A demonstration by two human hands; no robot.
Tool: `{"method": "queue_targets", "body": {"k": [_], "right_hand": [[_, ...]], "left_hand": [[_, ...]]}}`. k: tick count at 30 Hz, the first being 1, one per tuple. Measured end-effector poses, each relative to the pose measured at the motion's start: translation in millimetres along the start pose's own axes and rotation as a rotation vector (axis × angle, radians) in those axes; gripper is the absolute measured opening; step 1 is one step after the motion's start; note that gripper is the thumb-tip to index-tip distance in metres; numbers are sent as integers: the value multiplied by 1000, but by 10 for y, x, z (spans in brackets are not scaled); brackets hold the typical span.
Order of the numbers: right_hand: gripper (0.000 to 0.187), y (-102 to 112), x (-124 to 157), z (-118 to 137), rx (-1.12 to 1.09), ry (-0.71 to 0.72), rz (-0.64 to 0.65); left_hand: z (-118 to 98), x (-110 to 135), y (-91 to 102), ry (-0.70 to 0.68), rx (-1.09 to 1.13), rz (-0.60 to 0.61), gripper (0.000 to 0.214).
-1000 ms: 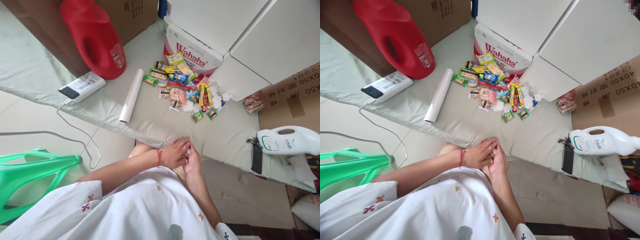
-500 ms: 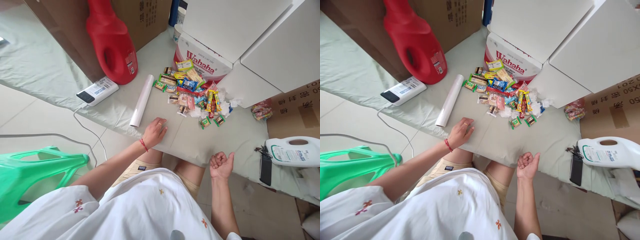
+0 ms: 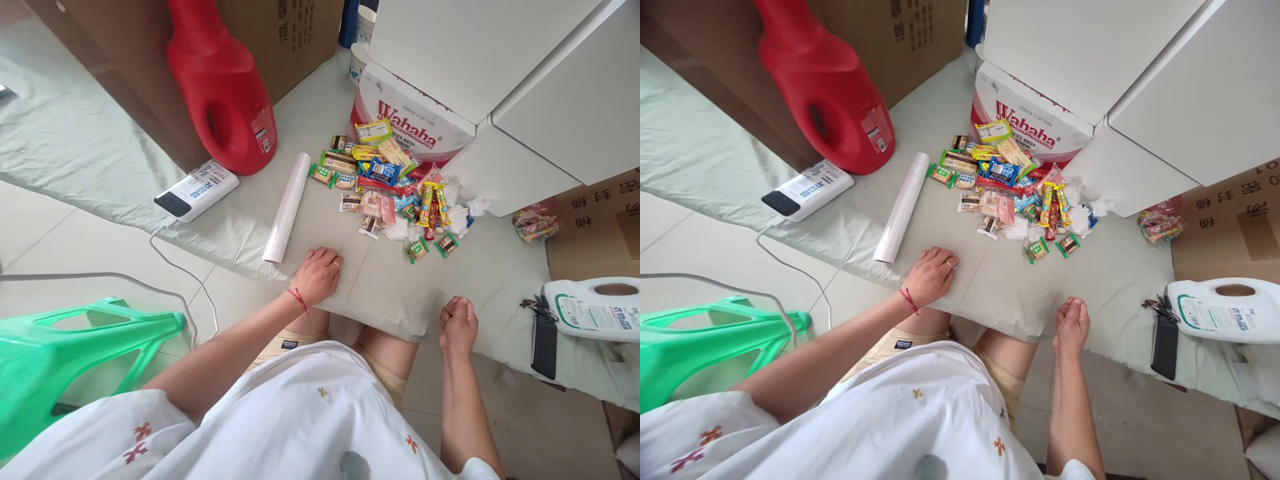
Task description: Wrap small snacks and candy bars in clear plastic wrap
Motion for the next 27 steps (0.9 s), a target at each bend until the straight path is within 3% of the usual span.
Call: {"method": "queue_targets", "body": {"k": [6, 12, 14, 17, 22, 24, 27], "right_hand": [[40, 1, 29, -145, -91, -76, -45], [17, -488, 212, -406, -532, -428, 389], [23, -598, 258, -428, -614, -478, 441], [29, -624, 244, -443, -639, -469, 419], [37, -192, 178, -378, -547, -283, 278], [31, 116, 219, -405, -447, -226, 214], [50, 744, 357, -584, -215, -166, -18]], "left_hand": [[4, -6, -7, 10, -16, 10, 24], [9, -4, -30, 2, -64, -13, 26], [12, 0, -44, 1, -70, -18, 27], [12, 6, -46, 1, -82, -31, 27], [12, 4, -30, 7, -86, -47, 28], [11, 1, -32, 5, -83, -42, 28], [18, 2, -40, 10, -76, -32, 29]]}}
Point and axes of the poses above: each hand's wrist, its own x-axis away from the middle knuckle, its own y-axis out of the back of the hand, z = x × y, the point moved 9 cm from there along -x, towards the middle knuckle, and after that the axes turned 4 degrees about -y, right-handed, at the moved point
